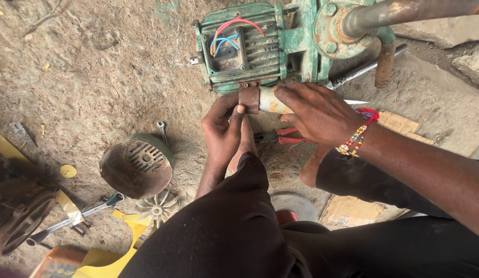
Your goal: The person sits on the floor and uses pliers and a screwdriver to adjust and tighten components on a green electric motor. They wrap a cylindrical part with white tape and manipulate the exposed wires inside the motor's terminal box.
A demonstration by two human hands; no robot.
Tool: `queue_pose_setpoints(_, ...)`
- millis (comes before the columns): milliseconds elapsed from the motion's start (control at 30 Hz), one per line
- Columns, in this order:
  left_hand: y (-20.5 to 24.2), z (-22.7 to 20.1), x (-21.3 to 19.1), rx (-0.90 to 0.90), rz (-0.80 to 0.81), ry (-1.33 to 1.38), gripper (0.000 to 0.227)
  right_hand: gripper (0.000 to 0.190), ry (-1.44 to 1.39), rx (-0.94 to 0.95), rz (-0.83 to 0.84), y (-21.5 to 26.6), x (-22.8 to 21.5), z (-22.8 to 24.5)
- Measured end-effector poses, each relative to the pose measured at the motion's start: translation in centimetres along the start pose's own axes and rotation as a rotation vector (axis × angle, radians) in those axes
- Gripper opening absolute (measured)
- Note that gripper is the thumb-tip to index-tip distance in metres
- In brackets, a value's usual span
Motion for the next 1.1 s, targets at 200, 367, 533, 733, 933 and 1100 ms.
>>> queue_pose_setpoints(200, 0.1, 0.6, -0.5, -0.032, 0.002, -0.259, 0.028, 0.059, 0.036, -0.045, -0.014, -0.3, -1.0, 0.9)
queue_pose_setpoints(367, 0.3, 0.7, -0.5, -0.016, -0.006, -0.214, 0.027, 0.056, 0.062, -0.109, -0.029, -0.5, -1.4, 1.4)
queue_pose_setpoints(533, 0.6, 1.1, -0.2, 0.023, 0.013, -0.273, 0.025, 0.053, 0.062, -0.070, 0.040, -0.8, -0.9, 0.9)
queue_pose_setpoints(733, 0.8, 1.5, 0.1, -0.007, 0.039, -0.265, 0.024, 0.054, 0.135, -0.114, 0.057, -1.1, -0.5, 0.7)
queue_pose_setpoints(933, 0.6, 1.0, 0.5, 0.036, -0.048, -0.135, 0.027, 0.054, 0.040, 0.016, -0.040, -0.4, -0.1, -0.4)
queue_pose_setpoints(1100, 1.5, 5.3, 0.9, -0.458, -0.132, 0.057, 0.041, 0.048, -0.074, 0.066, -0.250, 1.1, -0.6, -0.2)
Point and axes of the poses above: each hand's wrist, its own y-axis away from the middle knuckle, its own x-axis out of the palm, z = x × y, the point moved 8 cm from there along -y, towards the middle knuckle, and after that the axes turned 10 degrees about x, right-handed, at the moved point
